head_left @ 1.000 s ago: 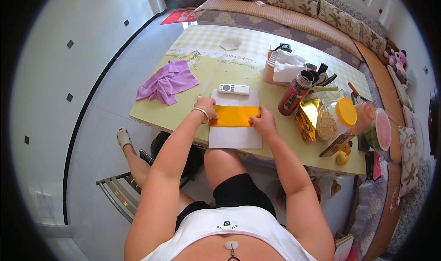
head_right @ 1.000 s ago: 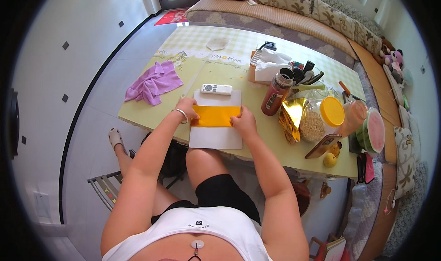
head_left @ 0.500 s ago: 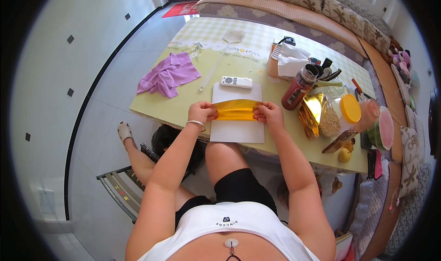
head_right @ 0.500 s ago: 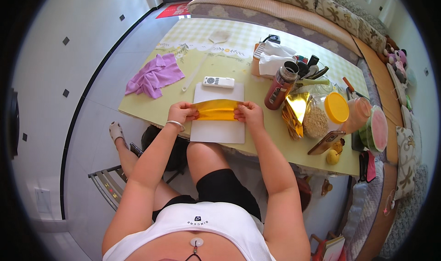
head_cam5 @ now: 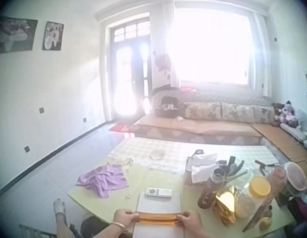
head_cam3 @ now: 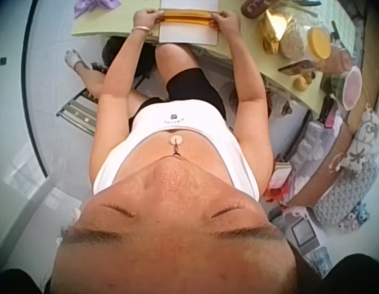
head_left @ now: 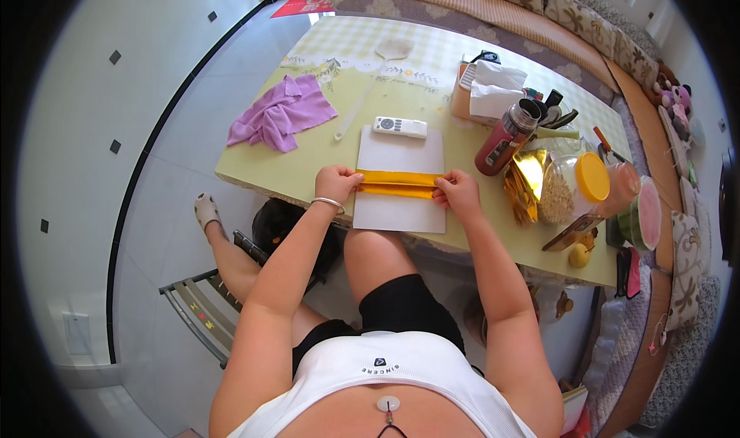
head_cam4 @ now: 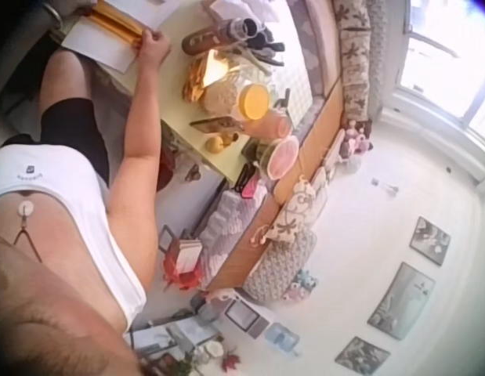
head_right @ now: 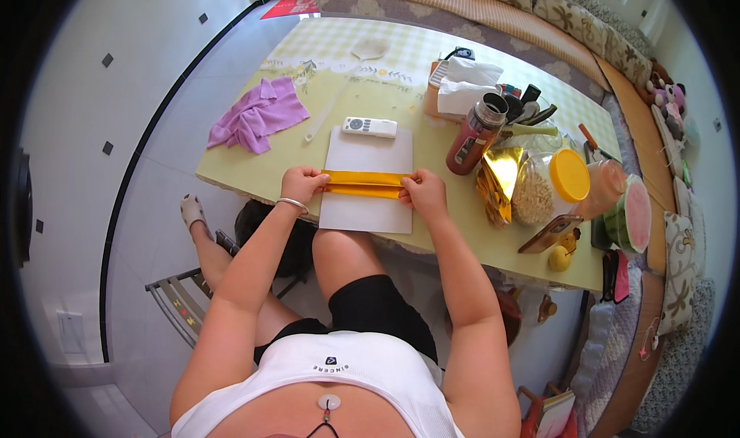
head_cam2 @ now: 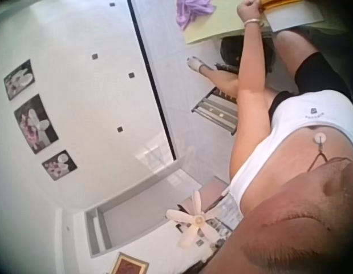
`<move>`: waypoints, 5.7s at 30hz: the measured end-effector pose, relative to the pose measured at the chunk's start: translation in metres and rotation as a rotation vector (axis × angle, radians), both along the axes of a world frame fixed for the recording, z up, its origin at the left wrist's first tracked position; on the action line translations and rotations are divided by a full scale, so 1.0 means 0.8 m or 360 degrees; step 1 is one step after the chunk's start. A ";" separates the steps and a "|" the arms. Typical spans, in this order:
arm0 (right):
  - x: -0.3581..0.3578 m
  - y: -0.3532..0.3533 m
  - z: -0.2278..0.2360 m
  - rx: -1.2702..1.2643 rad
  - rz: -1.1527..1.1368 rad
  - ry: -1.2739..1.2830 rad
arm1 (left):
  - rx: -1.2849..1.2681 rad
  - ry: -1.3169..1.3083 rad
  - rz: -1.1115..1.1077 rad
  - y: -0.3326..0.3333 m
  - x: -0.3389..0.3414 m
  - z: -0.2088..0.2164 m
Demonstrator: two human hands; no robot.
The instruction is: The person sits on the floor and repeatedly folds a small rectangular piece of yellow paper into a triangular shape. They perform the same folding sequence multiple times, unfolding and refolding the paper throughout the clip.
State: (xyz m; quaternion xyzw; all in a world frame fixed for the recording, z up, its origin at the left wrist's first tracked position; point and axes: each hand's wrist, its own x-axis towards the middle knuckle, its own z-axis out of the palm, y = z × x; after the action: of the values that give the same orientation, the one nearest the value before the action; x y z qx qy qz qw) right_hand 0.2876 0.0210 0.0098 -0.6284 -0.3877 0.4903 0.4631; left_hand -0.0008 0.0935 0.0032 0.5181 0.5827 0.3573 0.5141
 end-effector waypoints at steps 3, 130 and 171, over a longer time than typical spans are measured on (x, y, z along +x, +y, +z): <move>0.002 0.000 -0.007 -0.0008 0.0051 -0.0392 | 0.0132 0.0262 -0.0117 -0.002 -0.003 0.003; -0.036 -0.011 -0.022 0.0883 -0.0208 -0.1464 | 0.1476 0.1475 -0.1058 -0.099 0.056 0.008; -0.021 -0.024 0.025 0.0837 0.0645 -0.1665 | 0.1624 0.1016 -0.0766 -0.083 0.090 0.019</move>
State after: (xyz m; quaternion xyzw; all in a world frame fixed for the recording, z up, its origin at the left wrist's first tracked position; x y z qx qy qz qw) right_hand 0.2710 0.0018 0.0297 -0.5642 -0.7829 0.0836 0.2486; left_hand 0.0712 0.0274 0.0188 0.8942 0.3314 0.2924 0.0706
